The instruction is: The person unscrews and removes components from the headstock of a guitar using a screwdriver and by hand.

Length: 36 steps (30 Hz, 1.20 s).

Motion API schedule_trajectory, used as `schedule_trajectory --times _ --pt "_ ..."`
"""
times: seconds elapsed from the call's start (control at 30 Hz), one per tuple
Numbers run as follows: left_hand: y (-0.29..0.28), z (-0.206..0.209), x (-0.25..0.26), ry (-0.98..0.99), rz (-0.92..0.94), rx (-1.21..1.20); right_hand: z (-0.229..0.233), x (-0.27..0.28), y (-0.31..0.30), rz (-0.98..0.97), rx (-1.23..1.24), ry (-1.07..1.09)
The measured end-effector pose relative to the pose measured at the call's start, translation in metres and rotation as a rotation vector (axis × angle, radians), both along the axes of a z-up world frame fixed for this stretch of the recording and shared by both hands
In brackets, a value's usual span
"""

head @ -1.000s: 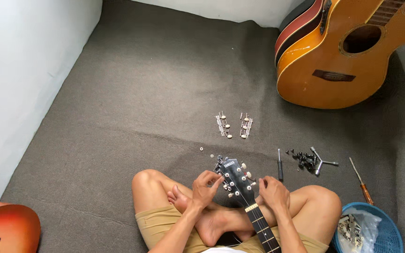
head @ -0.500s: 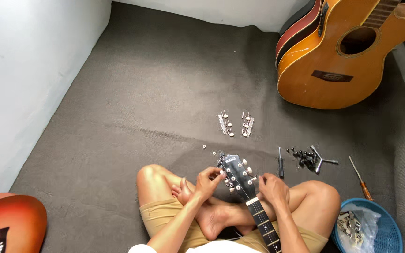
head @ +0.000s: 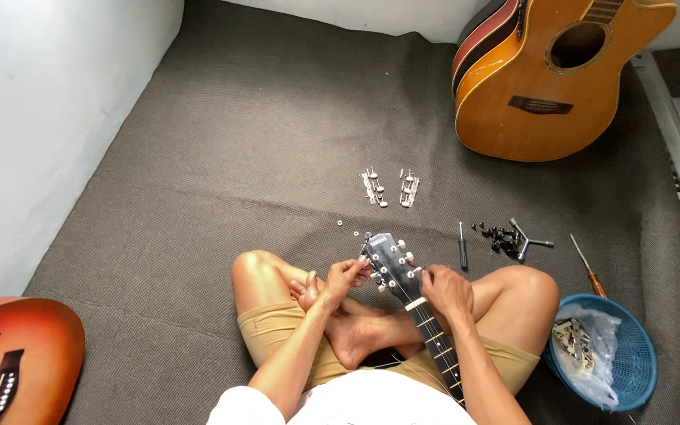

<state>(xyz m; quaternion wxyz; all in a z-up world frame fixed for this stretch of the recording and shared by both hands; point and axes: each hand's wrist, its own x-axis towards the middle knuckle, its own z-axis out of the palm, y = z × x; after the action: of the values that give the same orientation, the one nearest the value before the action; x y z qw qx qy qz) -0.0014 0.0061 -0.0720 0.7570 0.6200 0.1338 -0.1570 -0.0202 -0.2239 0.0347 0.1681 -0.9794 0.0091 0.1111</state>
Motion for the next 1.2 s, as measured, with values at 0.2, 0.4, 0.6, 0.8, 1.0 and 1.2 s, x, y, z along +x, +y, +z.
schedule_trajectory --times 0.2,0.4,0.6,0.8,1.0,1.2 --pt "0.006 0.017 -0.012 -0.077 0.096 -0.029 -0.003 -0.012 0.006 0.003 -0.047 -0.108" --pt "0.002 0.048 -0.028 -0.296 0.241 0.308 -0.011 -0.013 0.005 0.024 -0.045 -0.164" --pt "-0.008 0.046 -0.028 -0.269 0.305 0.306 -0.006 -0.015 0.007 0.030 -0.047 -0.140" --pt "-0.004 0.037 -0.014 -0.163 0.168 0.341 -0.030 0.000 -0.009 -0.020 0.018 -0.109" --pt "-0.003 0.018 0.002 0.102 0.011 0.095 -0.016 0.007 -0.001 -0.075 -0.102 0.051" --pt "-0.001 0.054 0.002 0.127 0.037 0.055 -0.015 0.018 -0.002 -0.106 -0.099 0.122"
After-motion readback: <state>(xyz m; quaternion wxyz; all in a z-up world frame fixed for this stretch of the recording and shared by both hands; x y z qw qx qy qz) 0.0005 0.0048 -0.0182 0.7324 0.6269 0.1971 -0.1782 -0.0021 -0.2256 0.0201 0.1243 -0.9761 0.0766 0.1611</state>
